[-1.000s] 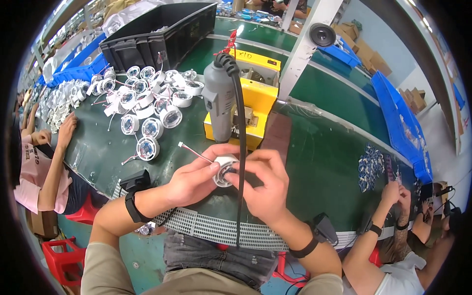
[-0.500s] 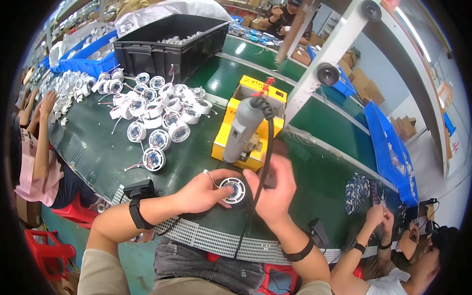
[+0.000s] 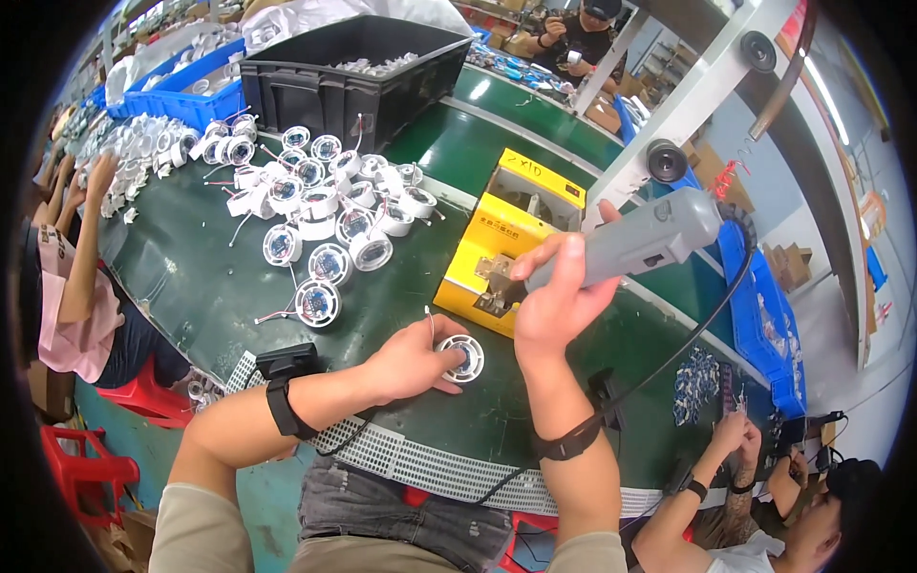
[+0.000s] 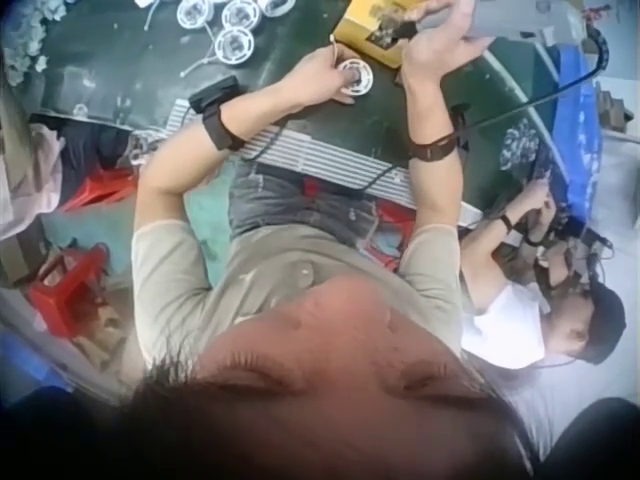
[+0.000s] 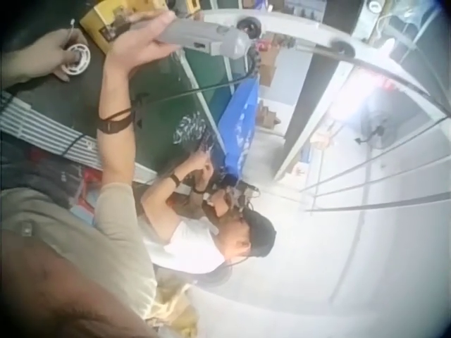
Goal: The person assembles electronic components by inserting a circuit board and wires into a white plastic housing, securing them with a power screwdriver, and placing the finished unit on the workbench.
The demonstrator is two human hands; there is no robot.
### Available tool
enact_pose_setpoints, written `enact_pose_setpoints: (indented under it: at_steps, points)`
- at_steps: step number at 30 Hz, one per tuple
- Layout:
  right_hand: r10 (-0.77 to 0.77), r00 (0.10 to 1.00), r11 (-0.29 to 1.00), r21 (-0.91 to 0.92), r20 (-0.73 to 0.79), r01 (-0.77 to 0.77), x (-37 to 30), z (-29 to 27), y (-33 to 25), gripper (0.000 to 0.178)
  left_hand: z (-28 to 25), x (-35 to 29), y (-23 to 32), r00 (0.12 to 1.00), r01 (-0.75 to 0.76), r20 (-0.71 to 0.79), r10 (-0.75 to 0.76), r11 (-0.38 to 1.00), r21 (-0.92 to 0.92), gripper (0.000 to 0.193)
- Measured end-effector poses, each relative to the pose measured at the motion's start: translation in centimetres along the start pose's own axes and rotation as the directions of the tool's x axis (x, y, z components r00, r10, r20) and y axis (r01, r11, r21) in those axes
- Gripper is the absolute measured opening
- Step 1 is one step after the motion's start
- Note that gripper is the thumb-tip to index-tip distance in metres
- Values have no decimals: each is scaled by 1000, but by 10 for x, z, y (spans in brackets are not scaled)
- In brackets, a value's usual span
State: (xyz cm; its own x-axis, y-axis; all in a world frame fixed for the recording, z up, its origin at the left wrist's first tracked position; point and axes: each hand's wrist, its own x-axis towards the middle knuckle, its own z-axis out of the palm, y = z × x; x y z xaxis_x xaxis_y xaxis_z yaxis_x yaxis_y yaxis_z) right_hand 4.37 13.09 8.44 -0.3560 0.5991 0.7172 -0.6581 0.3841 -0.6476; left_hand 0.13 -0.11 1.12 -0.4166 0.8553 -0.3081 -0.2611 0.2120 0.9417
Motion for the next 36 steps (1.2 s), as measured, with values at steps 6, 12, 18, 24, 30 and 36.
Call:
enact_pose_setpoints:
  at_steps: [6, 12, 18, 24, 30, 36]
  points:
    - [6, 999, 995, -95, -35, -10, 2, 3, 7, 36, -1, 1, -2, 1000, -14, 2, 14, 1000, 12, 30]
    - [26, 999, 994, -103, -46, -31, 1, 1, 11, 30, 0, 1, -1, 1000, -14, 4, 14, 1000, 11, 29]
    - [63, 998, 987, -145, 5, -62, -2, 0, 10, 28, -2, 3, -5, 1000, 1, 11, 0, 998, -66, 31]
    - [242, 969, 969, 58, -51, -239, -33, -2, -20, 32, -2, 4, -3, 999, -6, 43, 8, 999, -46, 33]
    - [263, 964, 963, 44, 36, -265, -53, -6, -20, 34, -1, 5, -2, 999, -13, 43, 16, 998, -53, 32]
    - [254, 966, 964, 70, 51, -257, -56, -8, -16, 34, 0, 3, 0, 1000, -8, 26, 9, 998, -56, 31]
